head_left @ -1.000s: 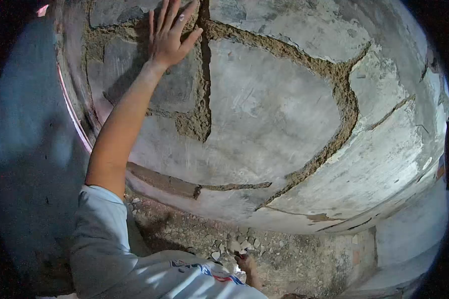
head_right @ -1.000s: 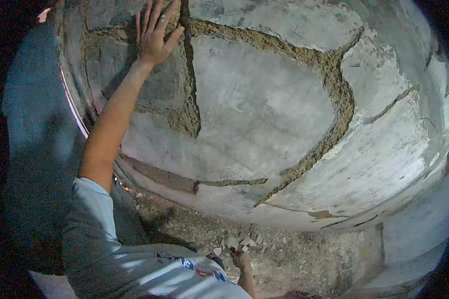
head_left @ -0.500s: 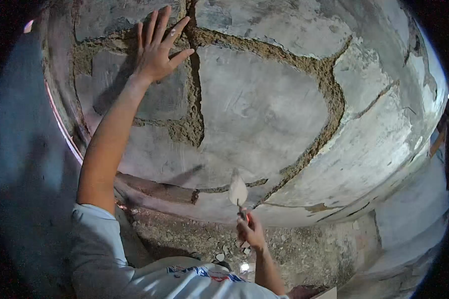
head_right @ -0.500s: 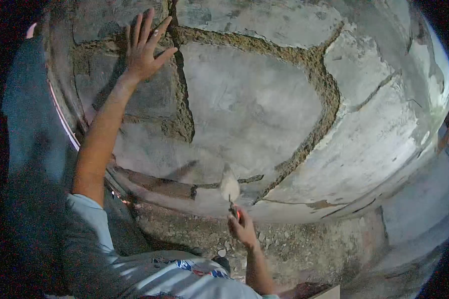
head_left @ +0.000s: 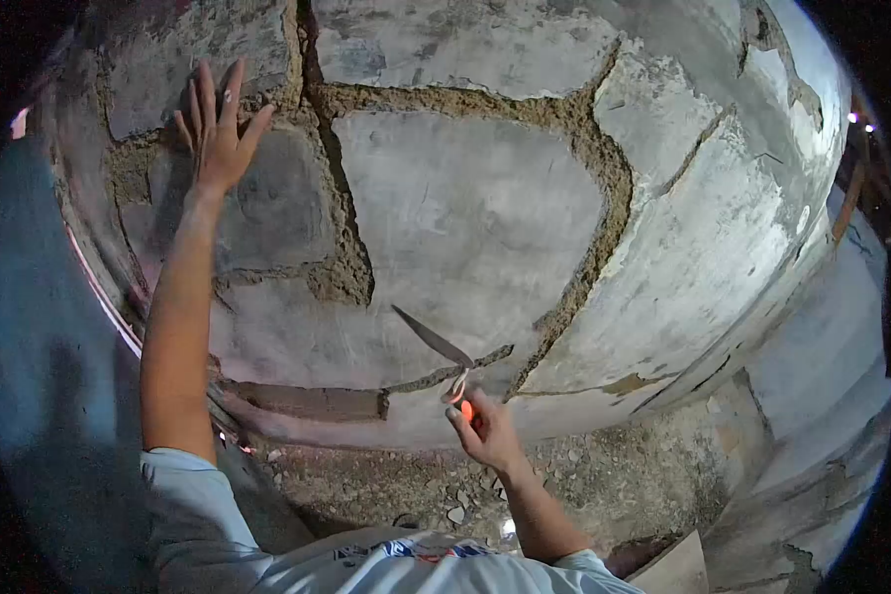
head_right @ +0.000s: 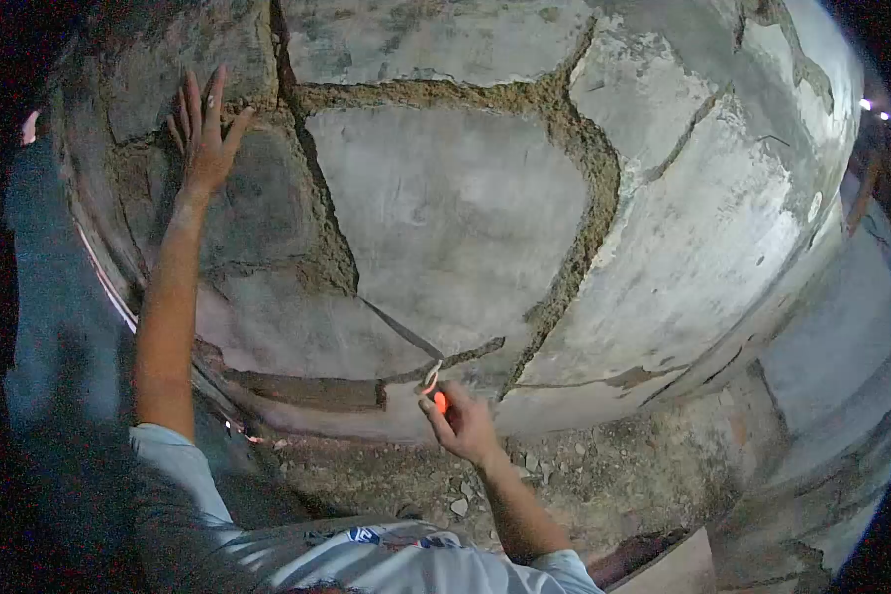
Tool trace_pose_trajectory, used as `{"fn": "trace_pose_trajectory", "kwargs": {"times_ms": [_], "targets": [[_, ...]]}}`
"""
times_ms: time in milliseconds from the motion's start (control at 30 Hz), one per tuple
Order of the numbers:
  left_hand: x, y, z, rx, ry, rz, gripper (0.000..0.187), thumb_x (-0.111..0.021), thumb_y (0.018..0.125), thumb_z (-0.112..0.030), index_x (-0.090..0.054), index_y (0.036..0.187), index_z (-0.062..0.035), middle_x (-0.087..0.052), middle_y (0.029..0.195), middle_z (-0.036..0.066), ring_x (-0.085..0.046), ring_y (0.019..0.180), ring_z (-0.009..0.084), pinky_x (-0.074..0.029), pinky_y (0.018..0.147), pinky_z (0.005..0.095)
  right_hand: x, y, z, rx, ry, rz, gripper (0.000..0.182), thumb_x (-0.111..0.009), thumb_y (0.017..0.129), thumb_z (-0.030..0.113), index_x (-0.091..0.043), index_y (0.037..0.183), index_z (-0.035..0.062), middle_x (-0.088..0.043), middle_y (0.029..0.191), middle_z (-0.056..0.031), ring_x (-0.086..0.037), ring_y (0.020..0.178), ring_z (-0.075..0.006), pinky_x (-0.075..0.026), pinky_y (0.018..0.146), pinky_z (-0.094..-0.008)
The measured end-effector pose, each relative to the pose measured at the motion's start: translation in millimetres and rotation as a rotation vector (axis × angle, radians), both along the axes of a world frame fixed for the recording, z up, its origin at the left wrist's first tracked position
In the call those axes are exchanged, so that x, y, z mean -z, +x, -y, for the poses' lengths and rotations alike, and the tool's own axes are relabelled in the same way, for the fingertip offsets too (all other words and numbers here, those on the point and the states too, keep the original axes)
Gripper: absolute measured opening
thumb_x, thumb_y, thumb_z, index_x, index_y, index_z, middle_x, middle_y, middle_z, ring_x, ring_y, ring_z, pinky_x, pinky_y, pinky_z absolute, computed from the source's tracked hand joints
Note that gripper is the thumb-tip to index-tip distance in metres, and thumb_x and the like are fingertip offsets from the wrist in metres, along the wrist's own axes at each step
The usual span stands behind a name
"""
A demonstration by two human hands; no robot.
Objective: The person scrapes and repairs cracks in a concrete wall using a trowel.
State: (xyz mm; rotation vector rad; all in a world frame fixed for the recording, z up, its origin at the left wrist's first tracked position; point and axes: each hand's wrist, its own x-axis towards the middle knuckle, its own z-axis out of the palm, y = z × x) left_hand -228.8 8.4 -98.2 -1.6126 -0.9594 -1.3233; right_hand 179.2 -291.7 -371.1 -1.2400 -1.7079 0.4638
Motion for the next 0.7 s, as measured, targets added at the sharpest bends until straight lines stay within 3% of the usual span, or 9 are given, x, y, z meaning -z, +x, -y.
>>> {"fn": "trace_pose_trajectory", "kwargs": {"times_ms": [133,233,400,433,500,633,700], "targets": [[4,-5,-10,0.036,-0.022,0.042,0.083,-0.052,0.099,-0.067,-0.013,0.166,-0.0374,0.004,0.174,0.008,0.009,0.159,0.0356,0.011,0.119,0.0665,-16,11,12,0.048,-0.027,0.174,0.022,-0.072,0.096,0.026,-0.065,0.101,0.0056,-0.061,0.069,-0.0159,-0.061,0.054,-0.0311,-0.047,0.051,-0.0387],[2,-9,-3,-0.017,-0.031,-0.018,0.088,-0.055,0.097,-0.068,-0.011,0.167,-0.0374,0.005,0.174,0.009,0.009,0.159,0.0365,0.011,0.119,0.0663,-16,25,-4,0.062,0.082,0.137,0.021,-0.073,0.095,0.024,-0.064,0.100,0.0059,-0.062,0.072,-0.0162,-0.062,0.056,-0.0359,-0.047,0.052,-0.0413],[2,-7,-3,0.003,-0.040,0.000,0.092,-0.056,0.094,-0.072,-0.009,0.167,-0.0376,0.005,0.174,0.009,0.010,0.159,0.0353,0.010,0.120,0.0663,-94,22,-54,0.189,0.491,0.257,0.025,-0.072,0.095,0.023,-0.058,0.109,0.0076,-0.068,0.078,-0.0190,-0.069,0.068,-0.0402,-0.053,0.056,-0.0458],[3,-10,-5,-0.002,-0.035,-0.003,0.092,-0.055,0.095,-0.072,-0.009,0.166,-0.0377,0.005,0.174,0.009,0.010,0.159,0.0350,0.010,0.120,0.0664,-111,19,-69,0.199,0.389,0.215,0.026,-0.071,0.097,0.025,-0.057,0.112,0.0087,-0.068,0.075,-0.0195,-0.068,0.066,-0.0422,-0.052,0.055,-0.0477],[5,-15,-12,-0.005,-0.027,-0.002,0.091,-0.054,0.095,-0.072,-0.010,0.166,-0.0379,0.004,0.174,0.008,0.010,0.159,0.0344,0.010,0.120,0.0664,-159,10,-85,0.317,0.395,0.261,0.025,-0.071,0.097,0.028,-0.056,0.106,0.0097,-0.067,0.072,-0.0185,-0.067,0.062,-0.0412,-0.051,0.052,-0.0467],[4,-16,-11,0.033,-0.023,-0.009,0.088,-0.054,0.095,-0.072,-0.012,0.166,-0.0411,0.004,0.174,0.007,0.009,0.160,0.0323,0.011,0.120,0.0658,-216,0,-122,0.391,1.173,0.262,0.019,-0.076,0.090,0.020,-0.061,0.098,0.0115,-0.069,0.077,-0.0122,-0.070,0.069,-0.0363,-0.054,0.059,-0.0406],[3,-15,-7,0.054,-0.026,-0.013,0.087,-0.054,0.095,-0.072,-0.012,0.165,-0.0428,0.004,0.174,0.006,0.009,0.160,0.0325,0.011,0.120,0.0670,-211,9,-150,0.416,1.022,0.167,0.015,-0.074,0.091,0.020,-0.063,0.095,0.0115,-0.070,0.081,-0.0144,-0.071,0.072,-0.0379,-0.055,0.061,-0.0417]]}}
